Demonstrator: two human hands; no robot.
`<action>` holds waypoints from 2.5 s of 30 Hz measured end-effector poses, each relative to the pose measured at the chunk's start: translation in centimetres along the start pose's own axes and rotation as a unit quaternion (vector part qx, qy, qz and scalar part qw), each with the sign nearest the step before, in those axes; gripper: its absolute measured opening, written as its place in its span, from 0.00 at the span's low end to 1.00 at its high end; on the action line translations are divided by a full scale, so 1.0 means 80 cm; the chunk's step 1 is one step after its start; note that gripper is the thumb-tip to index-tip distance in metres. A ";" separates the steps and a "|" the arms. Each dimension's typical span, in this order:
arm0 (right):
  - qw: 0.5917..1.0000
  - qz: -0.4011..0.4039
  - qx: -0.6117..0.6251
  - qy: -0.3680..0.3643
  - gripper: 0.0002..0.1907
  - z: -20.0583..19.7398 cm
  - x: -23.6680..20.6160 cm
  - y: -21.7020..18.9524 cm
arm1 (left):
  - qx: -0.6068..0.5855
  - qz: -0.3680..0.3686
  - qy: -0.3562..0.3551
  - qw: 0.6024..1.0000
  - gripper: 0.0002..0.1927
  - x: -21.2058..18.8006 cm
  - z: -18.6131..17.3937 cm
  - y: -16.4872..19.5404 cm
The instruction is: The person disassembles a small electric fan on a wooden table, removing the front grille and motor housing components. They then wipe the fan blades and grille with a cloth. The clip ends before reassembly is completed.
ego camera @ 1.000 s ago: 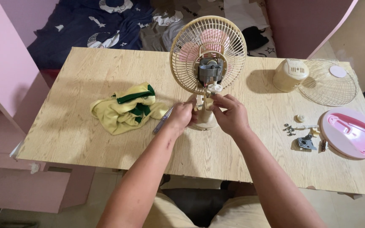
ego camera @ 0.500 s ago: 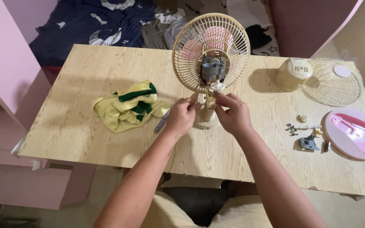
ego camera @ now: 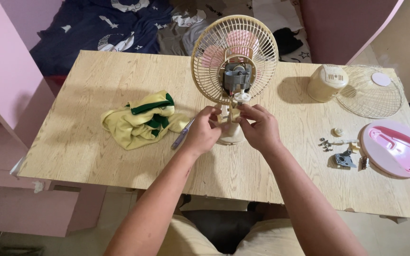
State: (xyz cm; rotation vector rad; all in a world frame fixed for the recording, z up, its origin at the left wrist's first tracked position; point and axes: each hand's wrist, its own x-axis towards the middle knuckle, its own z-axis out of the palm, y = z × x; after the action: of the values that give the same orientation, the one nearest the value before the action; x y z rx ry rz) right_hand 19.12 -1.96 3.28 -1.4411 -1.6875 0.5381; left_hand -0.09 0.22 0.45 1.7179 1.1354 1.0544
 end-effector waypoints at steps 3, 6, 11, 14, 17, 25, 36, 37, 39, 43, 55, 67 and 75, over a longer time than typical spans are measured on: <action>1.000 -0.014 -0.008 0.005 0.17 0.001 0.001 0.001 | 0.069 0.053 0.037 0.996 0.14 -0.003 -0.002 -0.001; 1.000 -0.018 -0.004 0.007 0.17 0.001 0.001 0.000 | 0.015 -0.032 0.031 0.999 0.15 0.009 0.003 -0.010; 1.000 -0.006 0.004 0.013 0.16 0.000 -0.001 -0.003 | -0.193 -0.321 0.020 0.927 0.17 0.037 0.020 -0.016; 1.000 -0.010 0.006 0.010 0.16 0.000 0.000 -0.004 | -0.090 -0.298 0.018 0.950 0.19 0.033 0.016 -0.010; 1.000 -0.010 0.010 0.008 0.17 0.001 -0.001 -0.002 | -0.036 -0.129 0.028 0.991 0.16 0.011 0.011 0.000; 1.000 -0.018 0.008 0.014 0.17 0.004 0.000 0.001 | -0.018 -0.081 0.035 0.996 0.13 0.010 0.002 -0.006; 1.000 -0.019 -0.006 0.010 0.17 0.001 0.000 -0.001 | -0.157 -0.131 0.048 0.978 0.09 0.019 0.014 -0.018; 1.000 -0.017 -0.002 0.010 0.17 0.001 0.000 0.000 | -0.130 -0.055 0.038 0.989 0.10 0.014 0.012 -0.020; 1.000 -0.012 0.005 0.009 0.18 0.001 0.000 0.001 | -0.076 0.097 0.015 0.992 0.12 0.005 0.001 -0.026; 1.000 -0.020 0.004 0.012 0.17 0.003 -0.001 0.004 | -0.034 0.013 0.033 0.999 0.13 0.009 0.002 -0.032; 1.000 -0.007 0.004 0.010 0.17 0.002 -0.002 0.002 | -0.022 -0.088 0.062 0.994 0.16 0.016 0.013 0.002; 1.000 -0.011 0.010 0.016 0.17 0.002 -0.003 0.001 | -0.111 -0.245 0.002 0.963 0.21 0.023 0.011 -0.024; 1.000 -0.014 0.012 0.013 0.16 0.002 -0.002 0.002 | -0.081 -0.083 0.012 0.993 0.11 0.006 0.008 -0.006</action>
State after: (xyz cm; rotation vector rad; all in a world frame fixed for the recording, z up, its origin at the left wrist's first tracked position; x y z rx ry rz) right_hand 19.09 -2.07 3.04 -1.4002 -1.6730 0.5208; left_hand 0.51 0.72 -0.13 1.4625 1.1534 1.0367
